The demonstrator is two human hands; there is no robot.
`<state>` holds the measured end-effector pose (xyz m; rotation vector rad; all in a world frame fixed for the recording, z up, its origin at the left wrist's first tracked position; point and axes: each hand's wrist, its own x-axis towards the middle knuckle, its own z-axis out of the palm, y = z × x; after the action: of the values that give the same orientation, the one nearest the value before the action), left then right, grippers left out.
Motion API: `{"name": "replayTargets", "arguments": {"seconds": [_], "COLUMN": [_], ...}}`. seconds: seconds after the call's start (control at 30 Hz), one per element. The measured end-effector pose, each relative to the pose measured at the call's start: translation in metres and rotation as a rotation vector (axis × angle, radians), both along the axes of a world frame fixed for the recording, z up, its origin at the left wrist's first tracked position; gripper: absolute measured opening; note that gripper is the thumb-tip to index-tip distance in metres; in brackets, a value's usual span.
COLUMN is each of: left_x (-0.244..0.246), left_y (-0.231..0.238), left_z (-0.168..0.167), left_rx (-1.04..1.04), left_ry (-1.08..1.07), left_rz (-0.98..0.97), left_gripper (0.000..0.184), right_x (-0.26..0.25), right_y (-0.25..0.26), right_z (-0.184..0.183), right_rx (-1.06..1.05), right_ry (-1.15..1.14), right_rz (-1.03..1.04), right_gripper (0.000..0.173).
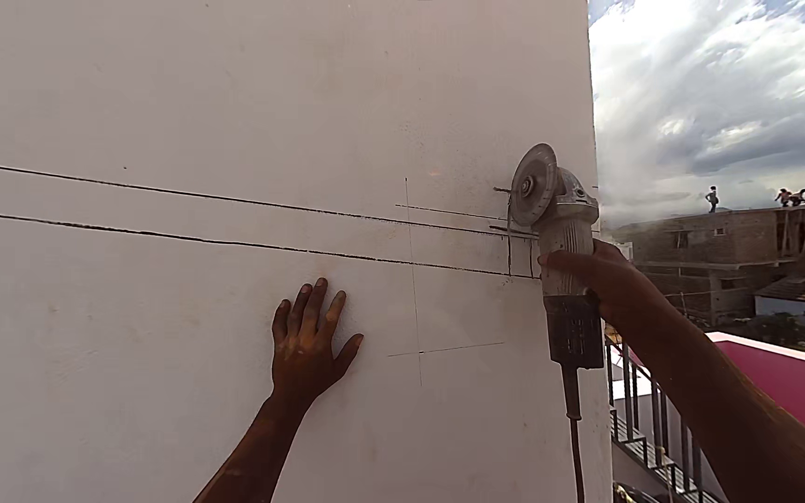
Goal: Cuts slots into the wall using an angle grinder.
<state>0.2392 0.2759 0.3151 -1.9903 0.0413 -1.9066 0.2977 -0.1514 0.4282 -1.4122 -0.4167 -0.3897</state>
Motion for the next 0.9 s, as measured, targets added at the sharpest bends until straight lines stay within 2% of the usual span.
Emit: {"name": "replayTargets", "arguments": {"seconds": [0.23, 0.47, 0.9], "left_x": [0.000, -0.001, -0.004], "left_y": [0.002, 0.001, -0.002], "left_z": [0.000, 0.000, 0.001], "left_rx": [0.000, -0.005, -0.005], "left_ry": [0.002, 0.013, 0.031], "left_rz": [-0.001, -0.008, -0.022], "left_gripper": [0.077, 0.077, 0.077], "right_x": [0.000, -0.001, -0.011], "right_y": [-0.003, -0.001, 0.001], "right_z": [0.016, -0.006, -0.034], "right_rx": [-0.024, 0.016, -0.003], "right_ry": [-0.031, -0.018, 0.016], "right_rz": [-0.028, 0.052, 0.058], "right_gripper": [0.047, 0.044, 0.043]}}
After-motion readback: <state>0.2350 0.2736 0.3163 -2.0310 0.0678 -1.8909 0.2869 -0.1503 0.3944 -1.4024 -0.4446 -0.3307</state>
